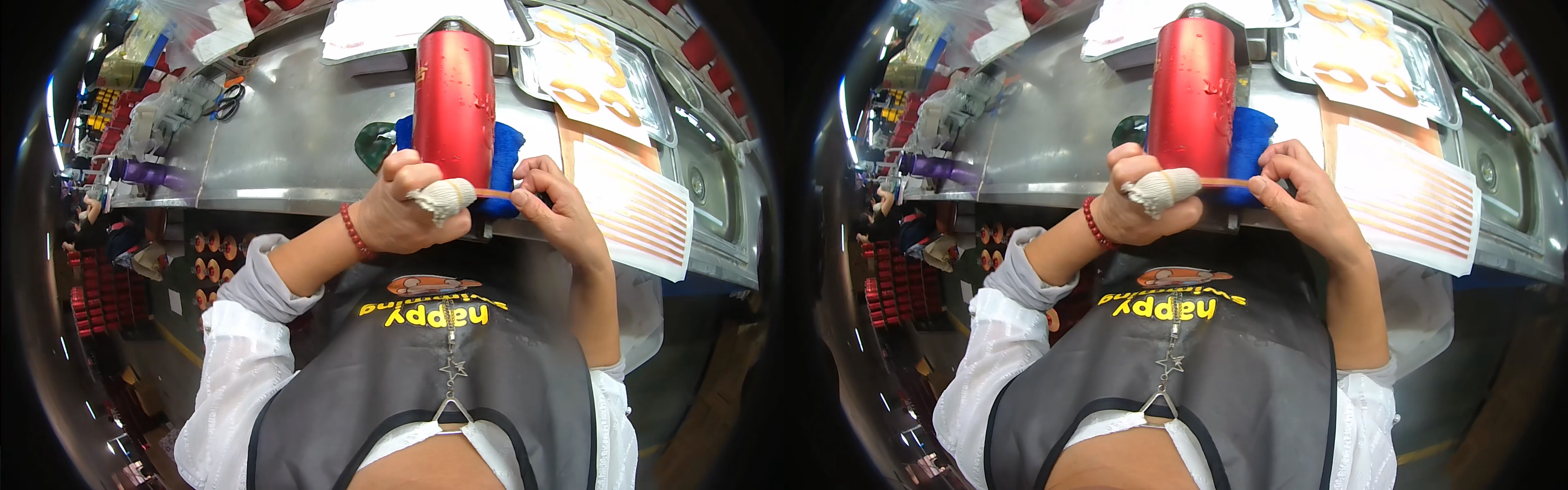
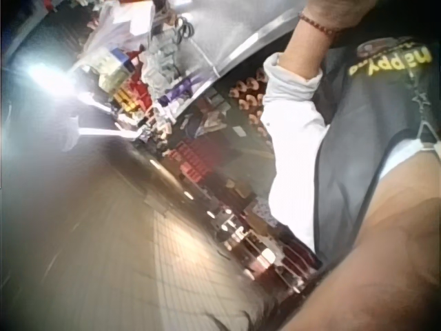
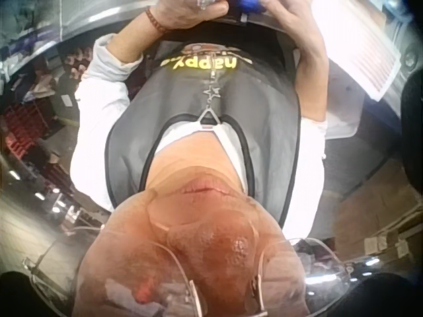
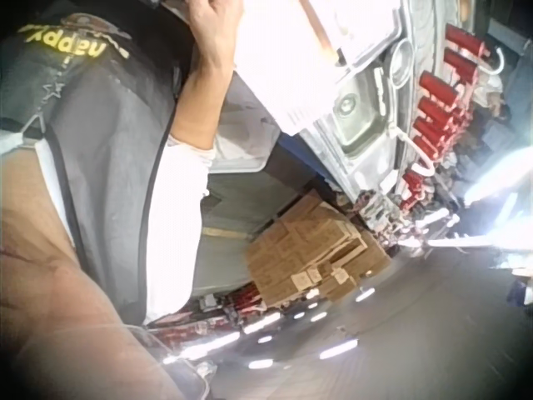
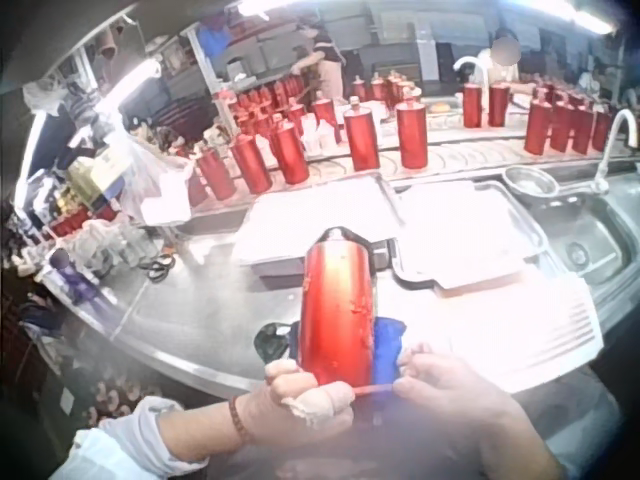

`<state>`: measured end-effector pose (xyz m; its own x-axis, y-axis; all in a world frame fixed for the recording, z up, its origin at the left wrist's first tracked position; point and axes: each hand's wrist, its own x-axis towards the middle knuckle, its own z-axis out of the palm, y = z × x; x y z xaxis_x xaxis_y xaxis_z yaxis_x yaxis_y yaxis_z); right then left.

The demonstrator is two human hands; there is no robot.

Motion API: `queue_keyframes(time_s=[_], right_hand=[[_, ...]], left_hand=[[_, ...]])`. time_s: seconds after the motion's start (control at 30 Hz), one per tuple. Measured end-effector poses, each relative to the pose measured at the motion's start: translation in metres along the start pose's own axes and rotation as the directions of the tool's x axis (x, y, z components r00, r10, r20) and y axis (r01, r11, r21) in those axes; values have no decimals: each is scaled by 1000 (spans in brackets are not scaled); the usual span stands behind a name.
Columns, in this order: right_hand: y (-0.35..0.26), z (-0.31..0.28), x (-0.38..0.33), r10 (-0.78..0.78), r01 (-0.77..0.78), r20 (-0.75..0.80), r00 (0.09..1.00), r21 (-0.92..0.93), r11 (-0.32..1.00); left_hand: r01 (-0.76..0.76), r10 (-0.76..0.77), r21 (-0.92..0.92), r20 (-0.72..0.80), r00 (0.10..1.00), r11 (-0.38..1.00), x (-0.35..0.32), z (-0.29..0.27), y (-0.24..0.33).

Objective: The person repeatedly applies a red label to a red bottle, smooths it with a green squeegee, and then peels it off. They repeat this cycle multiple times, handling the bottle, label, and squeegee throughout the clip.

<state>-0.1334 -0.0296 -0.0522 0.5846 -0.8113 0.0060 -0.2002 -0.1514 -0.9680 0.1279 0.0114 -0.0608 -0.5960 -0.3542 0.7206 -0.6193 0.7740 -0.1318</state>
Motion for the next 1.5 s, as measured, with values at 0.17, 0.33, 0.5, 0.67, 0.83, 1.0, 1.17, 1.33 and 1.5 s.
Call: queue_keyframes(time_s=[0.17,0.33,0.5,0.67,0.83,1.0,1.17,1.33,1.5], right_hand=[[-4,2,1,27,-27,3,1000,26,999],[1,1,2,5,-5,28,1000,11,1000],[-2,1,1,33,-33,15,999,11,999],[-5,4,4,45,-46,22,999,50,998],[4,3,2,28,-28,16,999,29,999],[-3,6,4,26,-27,25,999,43,999],[-3,7,6,17,-18,31,999,21,1000],[6,6,4,-30,31,7,1000,-25,999],[0,10,5,-31,32,10,999,-31,999]], left_hand=[[22,-21,11,-52,998,1000,-3,2,-4],[46,-48,-45,-48,998,998,-5,-3,-1],[3,-4,-66,-18,1000,998,3,5,-2],[56,-53,51,-46,998,997,-13,-2,1],[23,-24,-60,-14,1000,998,6,9,2],[14,-12,30,-75,997,999,0,0,2],[53,-51,32,-65,997,998,-7,0,2],[-52,51,-37,-6,999,998,8,7,-1],[51,-52,-15,-91,994,999,-7,2,2]])
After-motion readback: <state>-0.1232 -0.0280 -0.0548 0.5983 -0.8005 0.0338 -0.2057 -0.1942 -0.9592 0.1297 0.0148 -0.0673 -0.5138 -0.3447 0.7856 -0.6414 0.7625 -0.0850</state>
